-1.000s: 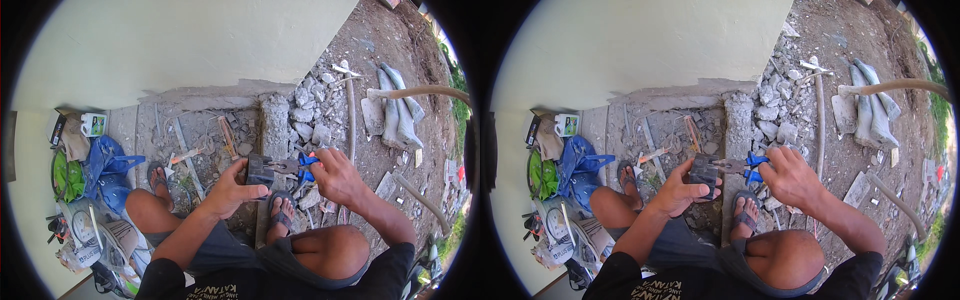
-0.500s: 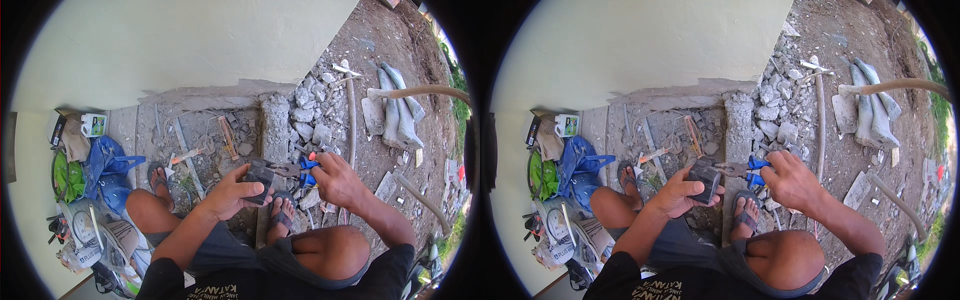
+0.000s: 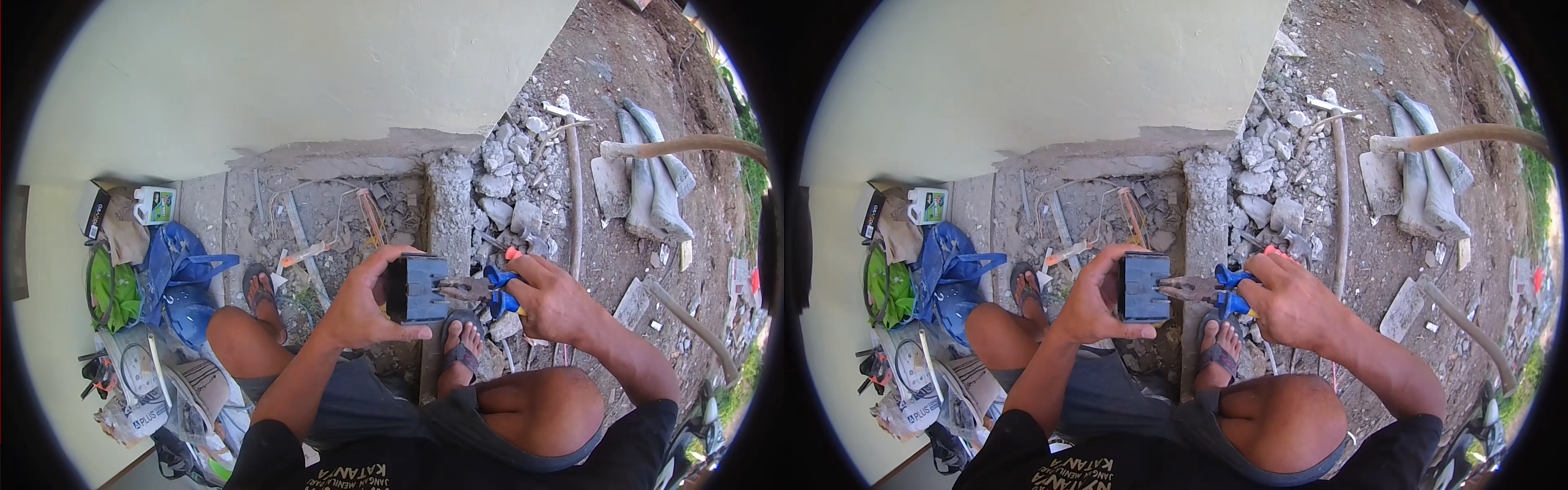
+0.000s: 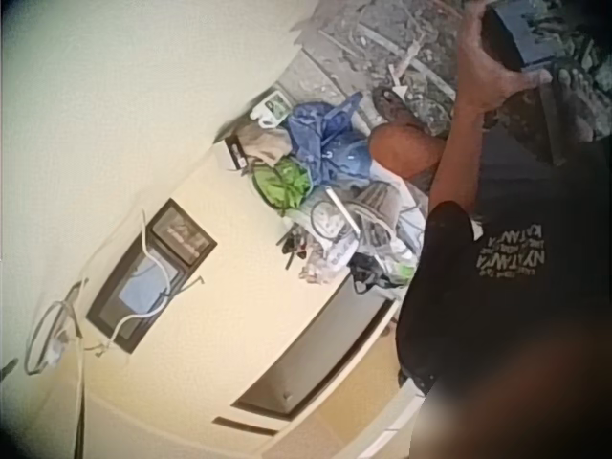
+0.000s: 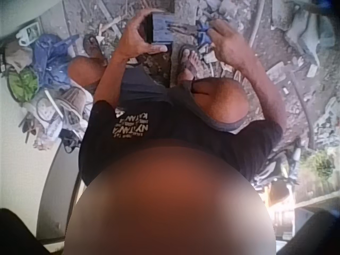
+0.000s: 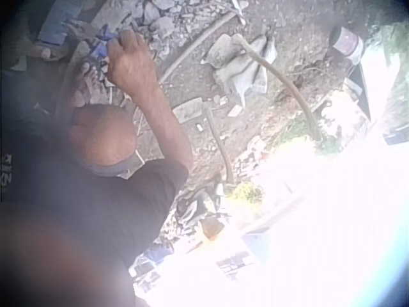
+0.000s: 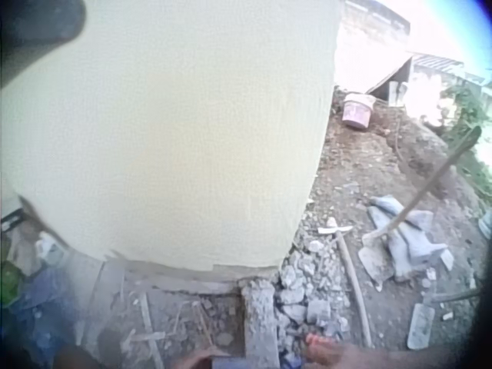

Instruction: Installing an electrical junction box into a wall and routing wires.

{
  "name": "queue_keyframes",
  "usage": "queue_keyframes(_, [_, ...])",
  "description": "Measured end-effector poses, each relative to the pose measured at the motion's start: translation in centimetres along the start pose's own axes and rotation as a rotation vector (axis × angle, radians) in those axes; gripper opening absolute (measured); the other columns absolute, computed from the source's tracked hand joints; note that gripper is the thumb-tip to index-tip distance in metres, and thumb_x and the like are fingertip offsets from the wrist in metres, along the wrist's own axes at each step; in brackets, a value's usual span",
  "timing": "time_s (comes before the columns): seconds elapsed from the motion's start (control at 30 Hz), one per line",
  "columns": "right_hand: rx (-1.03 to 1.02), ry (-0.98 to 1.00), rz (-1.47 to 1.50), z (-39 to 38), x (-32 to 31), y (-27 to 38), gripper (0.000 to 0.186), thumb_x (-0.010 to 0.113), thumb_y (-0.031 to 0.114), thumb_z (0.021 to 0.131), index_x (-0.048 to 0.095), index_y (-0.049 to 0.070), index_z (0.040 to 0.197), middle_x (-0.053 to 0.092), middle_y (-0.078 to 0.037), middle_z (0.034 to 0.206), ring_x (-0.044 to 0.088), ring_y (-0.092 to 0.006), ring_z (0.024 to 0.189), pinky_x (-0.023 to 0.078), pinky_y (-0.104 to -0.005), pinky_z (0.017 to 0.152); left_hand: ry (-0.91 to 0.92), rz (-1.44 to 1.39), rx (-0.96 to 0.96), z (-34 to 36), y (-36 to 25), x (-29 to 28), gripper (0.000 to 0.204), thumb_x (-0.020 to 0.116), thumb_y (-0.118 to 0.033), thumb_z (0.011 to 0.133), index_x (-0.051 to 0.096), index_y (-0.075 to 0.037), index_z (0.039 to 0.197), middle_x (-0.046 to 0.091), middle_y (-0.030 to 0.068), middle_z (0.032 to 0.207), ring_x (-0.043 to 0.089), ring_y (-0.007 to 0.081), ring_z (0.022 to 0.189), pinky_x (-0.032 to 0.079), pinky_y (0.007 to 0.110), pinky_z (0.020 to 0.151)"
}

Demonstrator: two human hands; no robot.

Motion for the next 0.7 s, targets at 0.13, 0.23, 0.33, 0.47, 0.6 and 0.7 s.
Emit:
queue_keyframes(0.13, [0.072,-0.010,-0.183,0.0,-0.6,-0.1,0.025,0.068,0.002,0.067,0.059,0.001,0.091,0.059,-0.017,0.111,0.061,-0.0342,0.095,0.053,-0.0405,0.085,-0.082,-0.750,-0.653,-1.6,3.2,2.8,0.093,0.097,-0.009,0.063,0.045,-0.004,0.140,0.060,0.0099,0.129,0.058,0.0198,0.122,0.049,0.038,0.104])
queue_keyframes(0.23, [0.064,0.043,-0.228,-0.2,-0.2,-0.1,0.024,0.068,0.003,0.068,0.060,0.002,0.091,0.059,-0.017,0.111,0.061,-0.0336,0.095,0.053,-0.0403,0.085,-0.080,-0.522,-0.419,-1.3,3.1,2.2,0.093,0.096,-0.009,0.064,0.044,-0.004,0.141,0.058,0.0133,0.135,0.057,0.0215,0.126,0.049,0.038,0.105])
queue_keyframes(0.33, [0.038,0.027,-0.115,0.1,-0.4,0.0,0.025,0.068,0.003,0.067,0.060,0.001,0.091,0.059,-0.017,0.110,0.061,-0.0339,0.095,0.053,-0.0414,0.085,-0.010,0.156,-0.054,-0.3,0.4,0.2,0.092,0.096,-0.009,0.064,0.045,-0.005,0.141,0.056,0.0157,0.140,0.058,0.0225,0.127,0.050,0.039,0.105])
queue_keyframes(0.47, [0.004,0.032,0.033,-0.2,0.2,0.1,0.022,0.066,0.003,0.069,0.060,0.002,0.090,0.058,-0.017,0.106,0.061,-0.0340,0.094,0.052,-0.0431,0.083,-0.001,0.428,0.236,0.0,-1.6,-0.1,0.085,0.095,-0.014,0.067,0.050,-0.003,0.138,0.063,0.0092,0.126,0.062,0.0187,0.117,0.050,0.034,0.101])
queue_keyframes(0.6, [0.043,0.004,-0.086,-0.1,-0.6,0.2,0.018,0.065,0.005,0.071,0.061,0.002,0.089,0.057,-0.016,0.100,0.062,-0.0330,0.093,0.052,-0.0441,0.080,0.020,-0.284,-0.337,-0.5,1.0,1.1,0.095,0.098,-0.011,0.060,0.047,-0.002,0.139,0.056,0.0157,0.138,0.059,0.0207,0.124,0.051,0.038,0.102])
queue_keyframes(0.7, [0.063,0.016,-0.158,-0.1,-0.7,-0.3,0.017,0.064,0.005,0.072,0.061,0.003,0.089,0.056,-0.016,0.098,0.061,-0.0324,0.093,0.052,-0.0442,0.079,-0.018,-0.754,-0.689,-1.9,3.1,2.9,0.094,0.097,-0.009,0.060,0.047,-0.002,0.139,0.058,0.0120,0.133,0.059,0.0183,0.121,0.051,0.037,0.101])
Point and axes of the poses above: each hand's wrist, its own z-axis towards the middle knuckle, its own x-axis out of the palm, y = z × x, the point moved 8 cm from there along z, towards the middle knuckle
